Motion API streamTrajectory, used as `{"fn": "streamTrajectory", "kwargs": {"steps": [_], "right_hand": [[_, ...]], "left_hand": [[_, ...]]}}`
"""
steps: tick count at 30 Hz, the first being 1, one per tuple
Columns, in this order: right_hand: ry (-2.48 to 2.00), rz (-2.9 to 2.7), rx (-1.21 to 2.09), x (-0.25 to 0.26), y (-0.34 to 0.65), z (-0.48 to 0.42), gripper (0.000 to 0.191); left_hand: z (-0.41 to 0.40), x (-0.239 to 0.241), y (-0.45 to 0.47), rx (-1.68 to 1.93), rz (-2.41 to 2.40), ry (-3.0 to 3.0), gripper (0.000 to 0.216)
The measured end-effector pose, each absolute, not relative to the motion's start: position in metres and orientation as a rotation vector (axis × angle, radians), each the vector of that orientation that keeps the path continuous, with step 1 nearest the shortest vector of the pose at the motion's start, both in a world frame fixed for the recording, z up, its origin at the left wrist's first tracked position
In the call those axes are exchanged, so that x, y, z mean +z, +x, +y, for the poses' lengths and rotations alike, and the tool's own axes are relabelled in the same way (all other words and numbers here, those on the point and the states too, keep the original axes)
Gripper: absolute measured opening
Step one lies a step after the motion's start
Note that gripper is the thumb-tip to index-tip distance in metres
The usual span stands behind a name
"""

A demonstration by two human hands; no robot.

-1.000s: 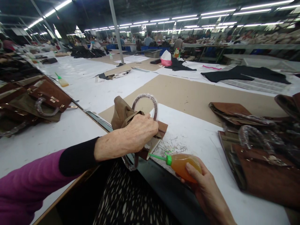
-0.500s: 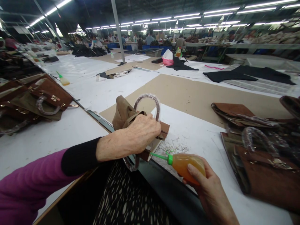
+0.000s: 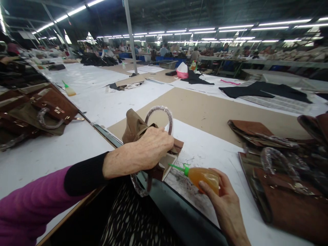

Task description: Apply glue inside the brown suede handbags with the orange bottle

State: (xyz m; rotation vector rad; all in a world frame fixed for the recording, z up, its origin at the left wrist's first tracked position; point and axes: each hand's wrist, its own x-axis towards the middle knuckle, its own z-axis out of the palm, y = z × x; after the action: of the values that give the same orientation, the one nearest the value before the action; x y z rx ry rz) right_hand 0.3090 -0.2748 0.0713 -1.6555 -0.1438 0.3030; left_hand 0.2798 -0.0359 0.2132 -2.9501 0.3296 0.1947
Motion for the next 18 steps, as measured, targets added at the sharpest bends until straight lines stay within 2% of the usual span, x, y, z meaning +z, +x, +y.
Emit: {"fn": "streamTrajectory", "kwargs": {"steps": [7, 13, 18], "right_hand": [[-1.877, -0.388, 0.030, 0.057, 0.334, -0.267, 0.051], [-1.877, -0.709, -0.164, 0.058, 0.334, -0.263, 0.032], [-1.896, -0.945, -0.419, 0.062, 0.341, -0.266, 0.038]], "left_hand": [[-0.026, 0.224, 0.284, 0.158, 0.339, -3.010, 0.005], [-0.016, 0.231, 0.292, 0.193, 0.284, -3.014, 0.011], [-0.009, 0.241, 0.302, 0.238, 0.219, -3.056, 0.013]]}}
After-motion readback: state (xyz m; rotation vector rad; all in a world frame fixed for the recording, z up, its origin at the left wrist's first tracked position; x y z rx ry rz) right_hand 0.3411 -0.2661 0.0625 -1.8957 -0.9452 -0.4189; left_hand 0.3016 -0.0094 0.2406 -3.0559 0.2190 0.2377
